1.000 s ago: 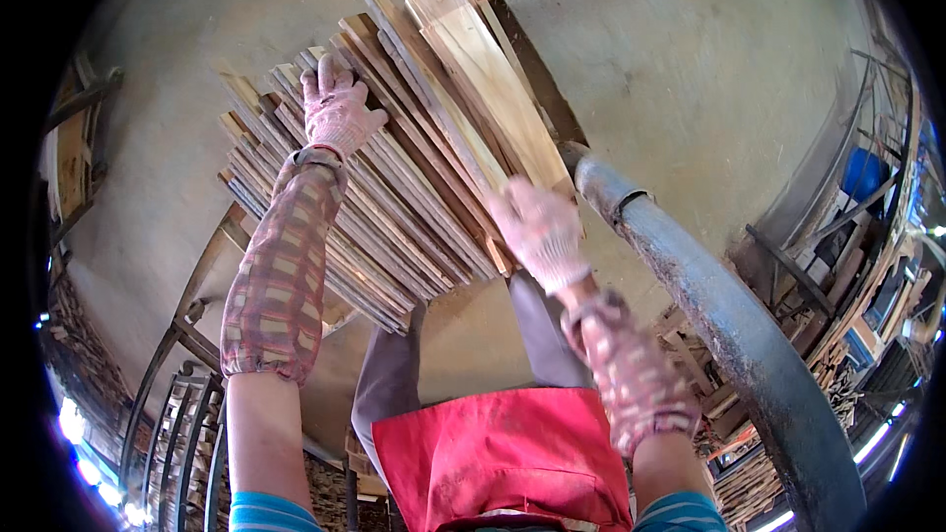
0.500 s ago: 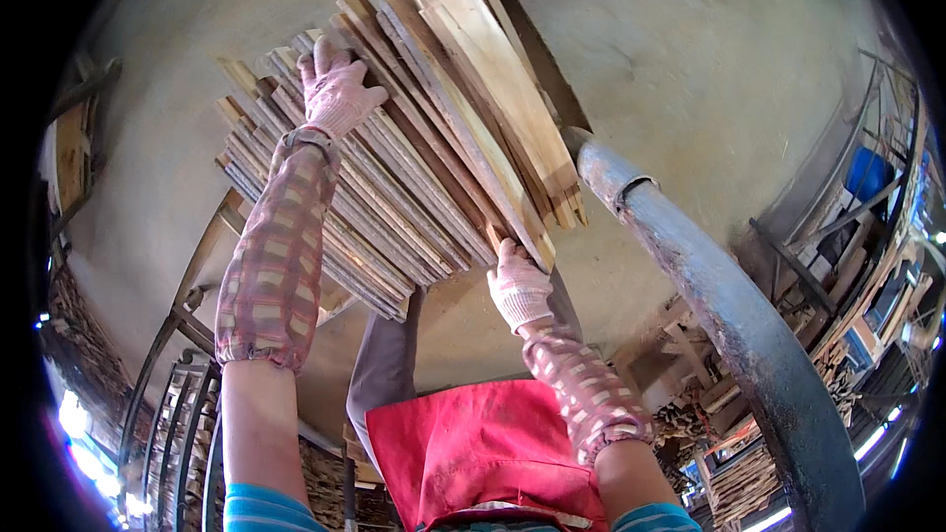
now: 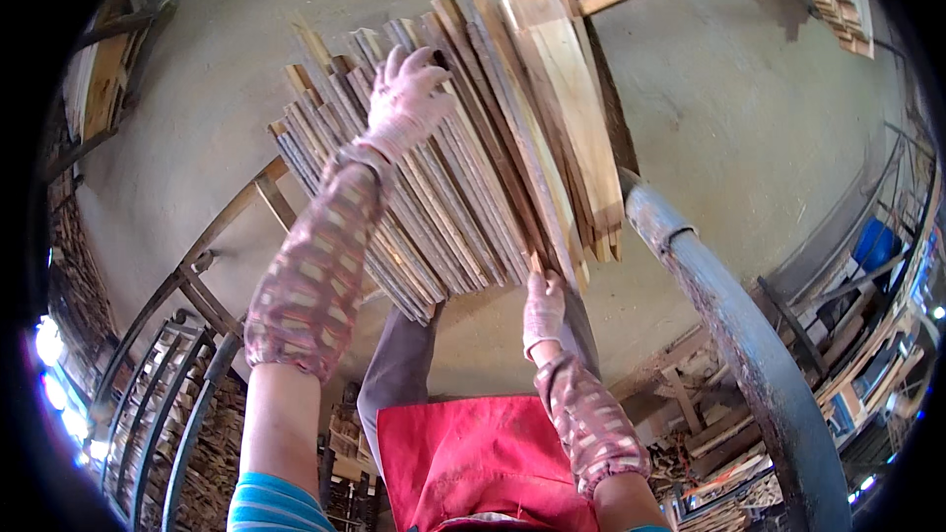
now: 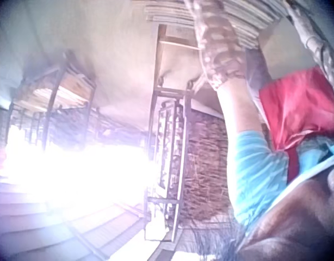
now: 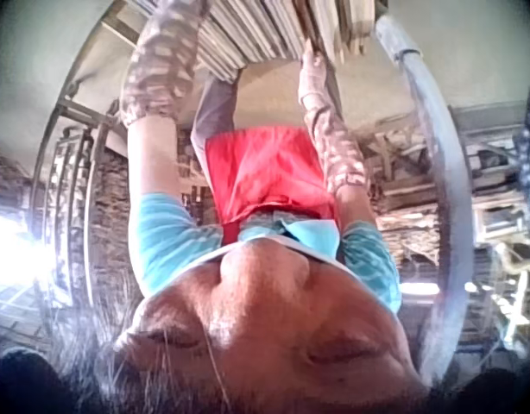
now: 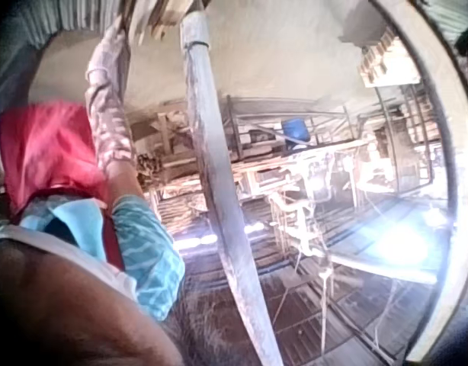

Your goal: The person sorts through a large pile of wooden planks on a metal table, picking them up and arranging them into neat stacks. They then carry a stack of planks to a nearby metal rack and place them vertically between the rack's supports. The person returns to the table to continue sorting the remaining planks.

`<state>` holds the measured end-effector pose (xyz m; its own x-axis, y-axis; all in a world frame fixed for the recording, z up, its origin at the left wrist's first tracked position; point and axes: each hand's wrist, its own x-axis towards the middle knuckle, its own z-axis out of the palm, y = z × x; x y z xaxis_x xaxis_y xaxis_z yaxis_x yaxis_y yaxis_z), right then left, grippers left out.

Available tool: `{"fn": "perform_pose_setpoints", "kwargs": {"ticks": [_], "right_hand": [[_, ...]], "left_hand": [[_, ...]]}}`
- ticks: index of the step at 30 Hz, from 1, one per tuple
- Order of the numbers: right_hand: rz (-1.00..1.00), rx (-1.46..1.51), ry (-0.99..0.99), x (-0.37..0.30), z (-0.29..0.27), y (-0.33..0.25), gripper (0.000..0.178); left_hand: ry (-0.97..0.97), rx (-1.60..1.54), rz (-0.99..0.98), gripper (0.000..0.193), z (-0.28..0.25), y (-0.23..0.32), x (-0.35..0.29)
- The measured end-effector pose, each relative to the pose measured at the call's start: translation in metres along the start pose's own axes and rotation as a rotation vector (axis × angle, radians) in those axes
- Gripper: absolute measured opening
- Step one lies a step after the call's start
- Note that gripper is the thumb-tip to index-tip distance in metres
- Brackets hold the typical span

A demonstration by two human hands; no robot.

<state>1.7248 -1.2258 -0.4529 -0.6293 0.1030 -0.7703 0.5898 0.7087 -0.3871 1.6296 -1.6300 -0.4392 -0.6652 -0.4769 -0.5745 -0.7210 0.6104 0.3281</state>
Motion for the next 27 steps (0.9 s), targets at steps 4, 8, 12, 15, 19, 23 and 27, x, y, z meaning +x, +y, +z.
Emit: {"fn": "perform_pose_setpoints", "kwargs": {"ticks": [4, 8, 12, 15, 19, 23, 27], "right_hand": [[0.443, 0.368, 0.175, 0.012, 0.017, -0.009, 0.059], [0.445, 0.449, 0.345, 0.006, 0.032, -0.032, 0.045], [0.439, 0.502, 0.267, 0.004, 0.024, -0.035, 0.026], [0.341, 0.613, 0.032, 0.006, 0.007, -0.012, 0.019], [0.214, 0.295, -0.06, -0.005, -0.001, -0.033, 0.019], [0.014, -0.742, -0.012, -0.029, 0.003, -0.066, 0.066], [0.076, -0.898, -0.096, -0.027, 0.003, -0.053, 0.079]], "left_hand": [[0.185, -0.212, -0.052, 0.067, 0.038, -0.001, -0.027], [0.291, -0.196, -0.101, 0.065, 0.045, -0.008, -0.026], [0.547, -0.041, -0.167, 0.061, 0.011, -0.036, 0.006], [0.444, 0.123, -0.259, 0.065, -0.024, -0.059, 0.036], [0.369, 0.212, -0.198, 0.067, -0.027, -0.08, 0.047], [0.453, 0.154, -0.215, 0.068, -0.016, -0.077, 0.043], [0.51, -0.229, -0.175, 0.064, -0.012, -0.071, 0.025]]}}
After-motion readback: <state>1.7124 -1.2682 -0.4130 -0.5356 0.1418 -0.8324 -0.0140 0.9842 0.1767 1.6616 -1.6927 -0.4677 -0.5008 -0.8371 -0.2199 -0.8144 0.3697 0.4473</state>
